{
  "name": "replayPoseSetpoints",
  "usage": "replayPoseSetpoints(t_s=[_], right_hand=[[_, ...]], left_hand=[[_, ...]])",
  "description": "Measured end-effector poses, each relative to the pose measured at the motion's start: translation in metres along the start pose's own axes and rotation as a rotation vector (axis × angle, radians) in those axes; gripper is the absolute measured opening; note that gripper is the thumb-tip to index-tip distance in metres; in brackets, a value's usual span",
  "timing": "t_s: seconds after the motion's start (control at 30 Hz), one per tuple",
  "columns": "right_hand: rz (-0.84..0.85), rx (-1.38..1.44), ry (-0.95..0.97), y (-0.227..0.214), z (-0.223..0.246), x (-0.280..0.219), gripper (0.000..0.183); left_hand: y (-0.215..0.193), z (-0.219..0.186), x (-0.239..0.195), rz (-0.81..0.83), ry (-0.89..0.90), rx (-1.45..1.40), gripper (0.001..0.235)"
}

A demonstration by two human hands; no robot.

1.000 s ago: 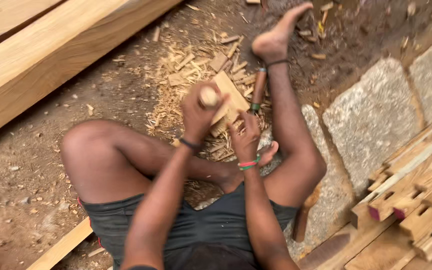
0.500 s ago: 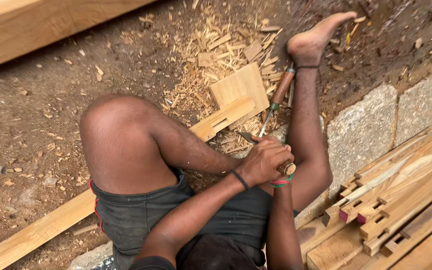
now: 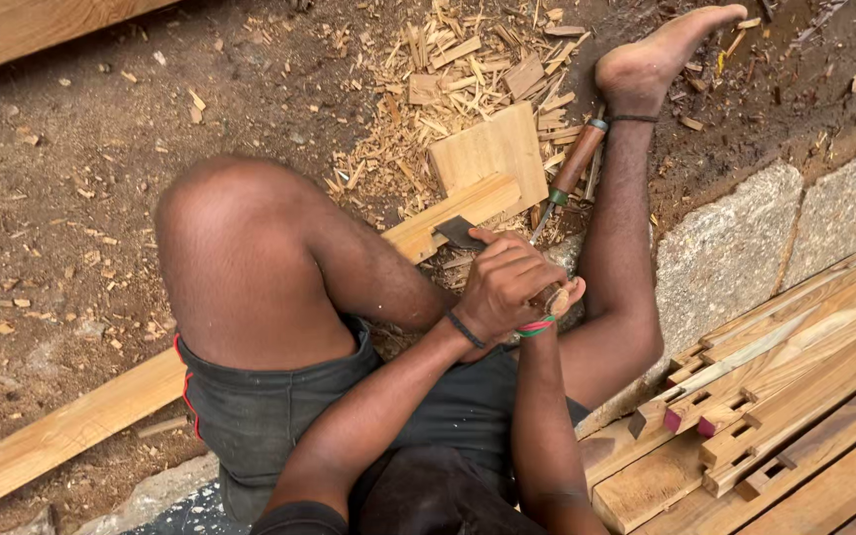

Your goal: The person sits on the ground and uses a chisel and wooden mallet to carve a small wooden block. They repeatedly strike the chisel to remove wood shavings and shape the block.

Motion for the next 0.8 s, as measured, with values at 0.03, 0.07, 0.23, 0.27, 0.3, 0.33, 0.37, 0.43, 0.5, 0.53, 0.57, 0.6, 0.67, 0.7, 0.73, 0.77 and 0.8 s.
replayPoseSetpoints(t_s=[0.03, 0.07, 0.23, 0.27, 0.3, 0.33, 0.37, 0.43, 0.5, 0.53, 0.57, 0.6, 0.67, 0.7, 0.73, 0.77, 0.8], right_hand=[[-0.008, -0.005, -0.008, -0.001, 0.002, -0.001, 0.033], [-0.012, -0.010, -0.015, -0.004, 0.004, -0.001, 0.032], [-0.043, -0.115, -0.119, -0.006, 0.045, 0.001, 0.027], [-0.044, -0.159, -0.157, -0.008, 0.059, 0.005, 0.026], [-0.037, -0.214, -0.187, -0.005, 0.072, 0.005, 0.026], [-0.038, -0.269, -0.221, -0.006, 0.084, 0.008, 0.025], [-0.034, -0.309, -0.246, -0.009, 0.095, 0.009, 0.024], [-0.033, -0.344, -0.288, -0.015, 0.113, 0.014, 0.023], [-0.032, -0.317, -0.318, -0.026, 0.122, 0.013, 0.022], [-0.061, -0.313, -0.295, -0.033, 0.120, 0.010, 0.022], [-0.087, -0.304, -0.281, -0.040, 0.119, 0.010, 0.022], [-0.112, -0.295, -0.267, -0.046, 0.117, 0.008, 0.022], [-0.130, -0.270, -0.256, -0.055, 0.113, 0.002, 0.023], [-0.140, -0.259, -0.244, -0.058, 0.110, -0.002, 0.023], [-0.133, -0.264, -0.229, -0.058, 0.106, -0.004, 0.023], [-0.127, -0.271, -0.215, -0.058, 0.103, -0.006, 0.023], [-0.122, -0.279, -0.202, -0.057, 0.101, -0.008, 0.022]], left_hand=[[0.003, 0.002, -0.004, 0.013, -0.018, -0.016, 0.017], [0.007, 0.005, -0.009, 0.026, -0.036, -0.032, 0.018], [0.012, 0.026, -0.019, 0.003, -0.065, 0.079, 0.021], [0.006, 0.035, -0.017, -0.053, -0.069, 0.083, 0.023], [0.006, 0.063, -0.021, -0.014, -0.312, -0.056, 0.024], [0.007, 0.092, -0.026, 0.029, -0.555, -0.196, 0.025], [-0.003, 0.102, -0.019, -0.025, -0.498, -0.198, 0.024], [-0.018, 0.117, -0.012, -0.101, -0.473, -0.205, 0.022], [-0.022, 0.127, -0.016, -0.144, -0.549, -0.212, 0.023], [-0.018, 0.126, -0.017, -0.121, -0.533, -0.203, 0.024], [-0.017, 0.126, -0.016, -0.105, -0.511, -0.189, 0.025], [-0.017, 0.125, -0.016, -0.088, -0.489, -0.175, 0.026], [-0.030, 0.129, -0.018, -0.162, -0.495, -0.253, 0.023], [-0.033, 0.130, -0.022, -0.195, -0.504, -0.293, 0.022], [-0.032, 0.126, -0.024, -0.181, -0.474, -0.236, 0.022], [-0.031, 0.122, -0.027, -0.169, -0.441, -0.182, 0.022], [-0.030, 0.117, -0.030, -0.157, -0.408, -0.128, 0.023]])
Point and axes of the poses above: each hand's wrist, its own x-axis towards the middle knuckle, its own y-axis out of the palm, z = x × y, the point moved 8 cm from there along x, towards the middle knuckle, and after that the axes turned 2 degrees about x, right-handed, at the moved point
